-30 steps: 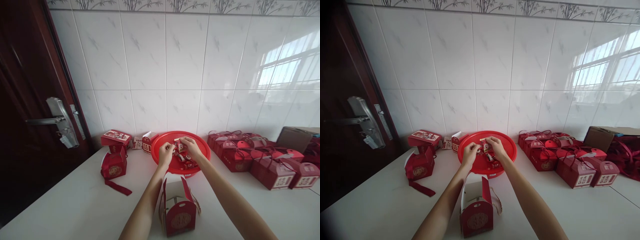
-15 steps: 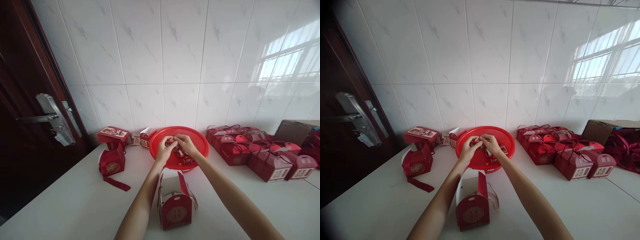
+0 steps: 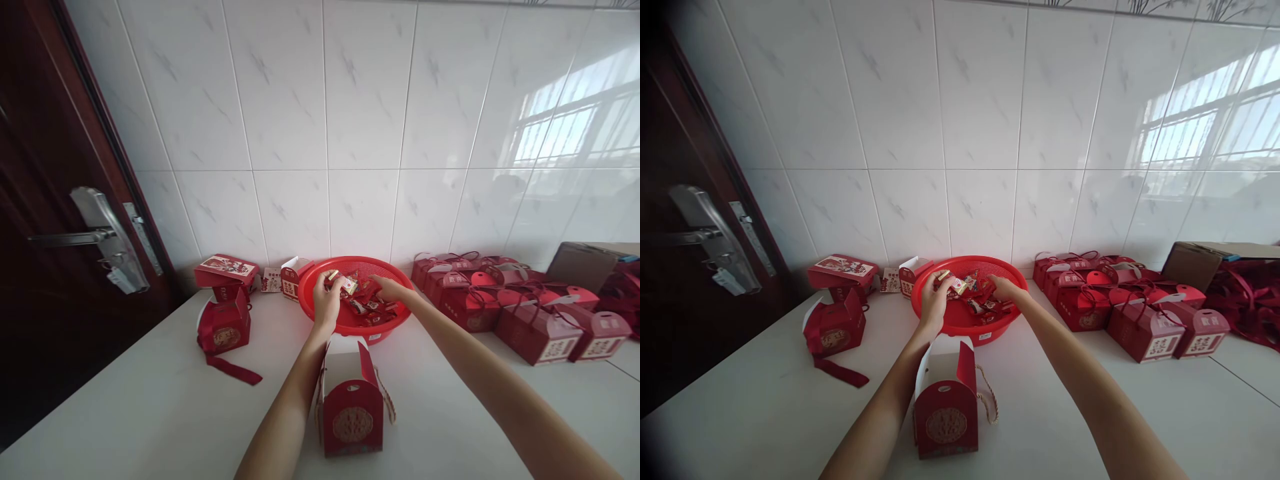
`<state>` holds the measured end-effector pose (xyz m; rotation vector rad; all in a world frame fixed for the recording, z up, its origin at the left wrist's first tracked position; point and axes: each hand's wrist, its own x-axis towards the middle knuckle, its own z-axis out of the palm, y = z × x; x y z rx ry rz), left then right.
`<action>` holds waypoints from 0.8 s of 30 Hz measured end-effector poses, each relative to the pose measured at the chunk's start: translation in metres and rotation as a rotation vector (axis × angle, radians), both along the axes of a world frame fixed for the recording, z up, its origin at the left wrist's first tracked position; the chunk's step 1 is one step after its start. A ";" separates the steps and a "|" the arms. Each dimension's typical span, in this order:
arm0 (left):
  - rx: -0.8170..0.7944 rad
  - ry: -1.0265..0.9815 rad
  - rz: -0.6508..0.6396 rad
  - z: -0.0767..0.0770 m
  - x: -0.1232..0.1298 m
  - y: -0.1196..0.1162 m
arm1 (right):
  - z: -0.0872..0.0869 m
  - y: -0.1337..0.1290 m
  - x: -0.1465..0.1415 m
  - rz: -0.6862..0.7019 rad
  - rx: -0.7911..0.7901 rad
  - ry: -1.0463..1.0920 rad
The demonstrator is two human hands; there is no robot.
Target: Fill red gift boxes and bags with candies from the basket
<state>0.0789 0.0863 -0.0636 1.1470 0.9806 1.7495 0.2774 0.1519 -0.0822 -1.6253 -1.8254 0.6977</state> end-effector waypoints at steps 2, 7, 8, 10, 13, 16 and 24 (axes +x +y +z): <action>-0.001 0.002 -0.013 0.000 0.000 0.000 | -0.002 -0.001 -0.001 0.065 -0.052 -0.078; -0.011 -0.009 -0.021 0.002 0.001 -0.002 | -0.001 0.000 0.001 0.178 -0.183 -0.254; -0.008 -0.015 -0.022 0.002 0.002 -0.003 | 0.000 0.001 0.002 0.195 -0.197 -0.279; 0.004 -0.025 -0.023 0.004 0.002 -0.004 | 0.001 0.001 0.002 0.231 -0.198 -0.309; 0.008 -0.034 -0.027 0.006 0.003 -0.006 | 0.002 -0.001 0.000 0.268 -0.150 -0.300; -0.014 -0.068 -0.035 0.006 0.004 -0.005 | 0.004 -0.005 -0.004 0.273 -0.066 -0.213; -0.063 -0.162 -0.011 0.003 0.003 -0.004 | 0.007 -0.008 -0.006 0.124 0.239 0.019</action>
